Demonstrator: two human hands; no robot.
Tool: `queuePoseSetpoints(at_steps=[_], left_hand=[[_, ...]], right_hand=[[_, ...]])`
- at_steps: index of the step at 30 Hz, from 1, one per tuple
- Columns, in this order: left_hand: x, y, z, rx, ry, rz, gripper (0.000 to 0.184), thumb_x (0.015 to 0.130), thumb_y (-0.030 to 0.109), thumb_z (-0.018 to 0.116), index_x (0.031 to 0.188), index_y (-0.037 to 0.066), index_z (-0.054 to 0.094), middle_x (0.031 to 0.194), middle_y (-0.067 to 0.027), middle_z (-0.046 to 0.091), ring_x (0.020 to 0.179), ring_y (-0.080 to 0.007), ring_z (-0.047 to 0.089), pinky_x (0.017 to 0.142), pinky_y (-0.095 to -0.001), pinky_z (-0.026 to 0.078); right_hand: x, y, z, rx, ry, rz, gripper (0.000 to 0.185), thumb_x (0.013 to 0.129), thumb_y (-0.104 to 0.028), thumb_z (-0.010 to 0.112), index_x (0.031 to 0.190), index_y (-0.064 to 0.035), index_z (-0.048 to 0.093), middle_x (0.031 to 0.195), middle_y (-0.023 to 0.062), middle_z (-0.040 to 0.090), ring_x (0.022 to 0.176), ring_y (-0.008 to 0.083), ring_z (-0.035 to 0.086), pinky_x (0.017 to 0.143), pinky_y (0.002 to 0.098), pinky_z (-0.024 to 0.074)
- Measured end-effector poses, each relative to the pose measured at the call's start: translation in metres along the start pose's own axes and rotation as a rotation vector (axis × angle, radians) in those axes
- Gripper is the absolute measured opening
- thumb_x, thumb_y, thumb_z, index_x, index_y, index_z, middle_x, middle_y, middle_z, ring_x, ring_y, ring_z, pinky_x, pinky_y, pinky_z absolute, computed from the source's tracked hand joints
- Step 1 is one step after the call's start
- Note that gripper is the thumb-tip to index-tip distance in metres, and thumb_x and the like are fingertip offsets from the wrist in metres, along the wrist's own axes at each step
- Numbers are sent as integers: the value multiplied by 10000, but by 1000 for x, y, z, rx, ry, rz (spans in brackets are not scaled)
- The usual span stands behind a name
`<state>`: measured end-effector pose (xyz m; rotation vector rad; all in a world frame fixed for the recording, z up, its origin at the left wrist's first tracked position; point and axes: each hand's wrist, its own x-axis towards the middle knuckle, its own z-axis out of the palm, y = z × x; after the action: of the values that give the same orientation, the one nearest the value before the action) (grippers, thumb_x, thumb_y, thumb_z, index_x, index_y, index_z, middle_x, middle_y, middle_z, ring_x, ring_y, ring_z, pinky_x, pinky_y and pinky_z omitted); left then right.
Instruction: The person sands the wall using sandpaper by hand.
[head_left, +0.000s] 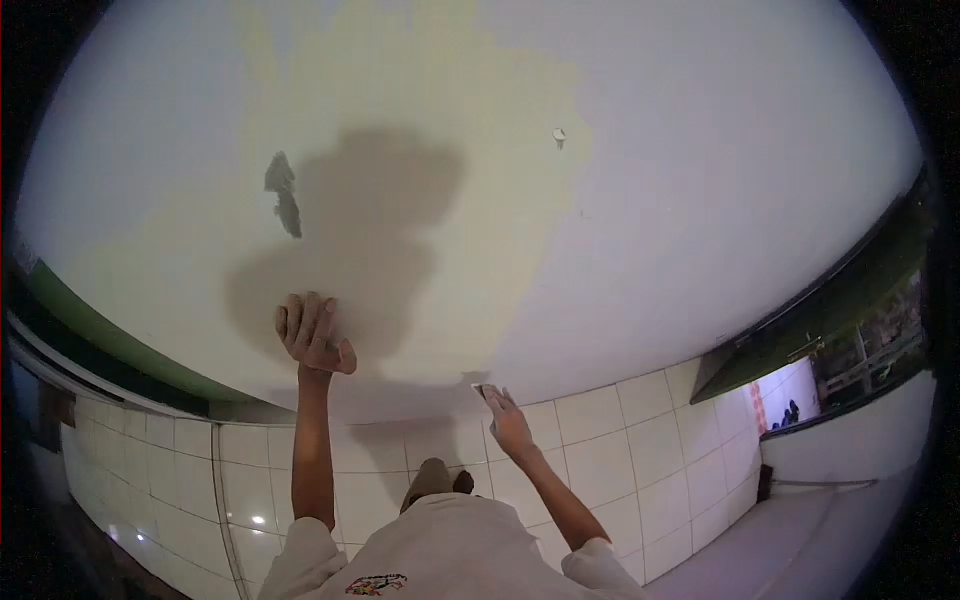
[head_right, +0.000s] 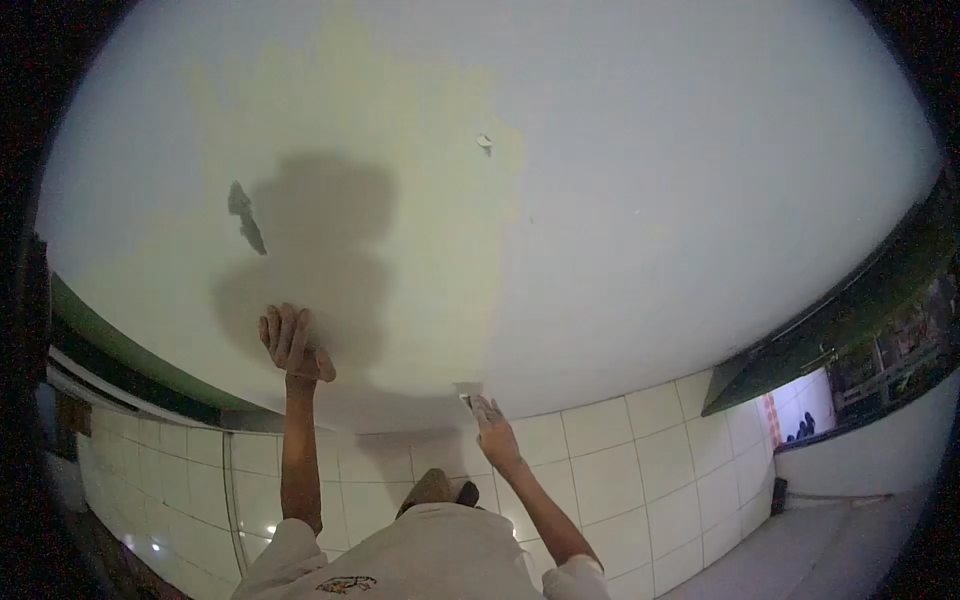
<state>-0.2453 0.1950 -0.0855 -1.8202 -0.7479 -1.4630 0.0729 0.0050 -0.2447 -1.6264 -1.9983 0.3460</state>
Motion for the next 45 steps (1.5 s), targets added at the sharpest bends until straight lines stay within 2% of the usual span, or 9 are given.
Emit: queuePoseSetpoints(at_steps=[8, 11, 17, 21, 27, 30, 36, 39, 45], left_hand=[[-1, 1, 0, -15, 9, -15, 554, 824, 372, 425, 1233, 81, 660, 1309, -140, 617, 1275, -380, 509, 1109, -509, 287], [-2, 1, 0, -6, 16, -8, 551, 833, 374, 427, 1239, 83, 658, 1313, -132, 616, 1268, -369, 515, 1106, -506, 288], [2, 0, -2, -31, -2, 32, 565, 867, 353, 393, 1274, 28, 614, 1363, -223, 554, 1373, -412, 404, 1175, -541, 205], [-4, 4, 4, -40, 56, -26, 559, 837, 382, 420, 1220, 61, 672, 1305, -165, 617, 1280, -406, 507, 1126, -500, 270], [-2, 2, 4, -24, 65, 6, 552, 821, 336, 416, 1220, 51, 669, 1294, -155, 626, 1268, -398, 518, 1109, -490, 286], [5, 3, 1, -67, 51, 13, 542, 812, 311, 422, 1228, 63, 664, 1329, -136, 608, 1287, -354, 514, 1108, -469, 294], [-1, 1, 0, -24, 27, -20, 514, 830, 323, 430, 1228, 99, 668, 1323, -114, 614, 1319, -336, 488, 1113, -471, 296], [3, 1, -3, -13, 1, -2, 514, 845, 339, 420, 1237, 113, 665, 1326, -112, 612, 1328, -336, 479, 1130, -477, 278], [0, 2, 2, -16, 45, -12, 534, 842, 354, 404, 1236, 106, 665, 1307, -119, 624, 1317, -349, 487, 1134, -481, 268]], right_hand=[[91, -147, -217, -98, 799, -269, 769, 558, 274, 392, 1290, 98, 549, 1354, 245, 547, 1298, 402, 495, 1104, 506, 375], [127, -161, -243, -162, 800, -333, 740, 574, 258, 383, 1277, 107, 558, 1327, 251, 567, 1296, 395, 501, 1092, 521, 388], [142, -91, -133, -368, 797, -343, 597, 707, 151, 475, 1294, 75, 561, 1341, 248, 544, 1278, 410, 507, 1066, 556, 398], [107, -64, -91, -377, 693, -269, 610, 694, 146, 492, 1298, 87, 549, 1360, 279, 516, 1304, 372, 491, 1087, 555, 368], [1, 2, 11, -135, -123, 159, 741, 695, 156, 529, 1413, -12, 448, 1403, 238, 487, 1312, 385, 461, 1118, 464, 356], [-16, -8, 2, 72, 52, 180, 716, 695, 181, 513, 1383, -19, 485, 1348, 242, 538, 1286, 365, 498, 1101, 460, 386], [82, -143, -194, 3, 750, -204, 799, 590, 298, 369, 1315, 25, 562, 1337, 207, 573, 1286, 356, 518, 1087, 456, 411], [120, -153, -230, -105, 810, -273, 773, 614, 233, 451, 1342, -7, 556, 1372, 153, 562, 1317, 358, 487, 1103, 501, 387], [140, -116, -155, -237, 792, -290, 670, 638, 216, 435, 1280, 80, 572, 1334, 250, 558, 1288, 407, 501, 1073, 523, 405]])
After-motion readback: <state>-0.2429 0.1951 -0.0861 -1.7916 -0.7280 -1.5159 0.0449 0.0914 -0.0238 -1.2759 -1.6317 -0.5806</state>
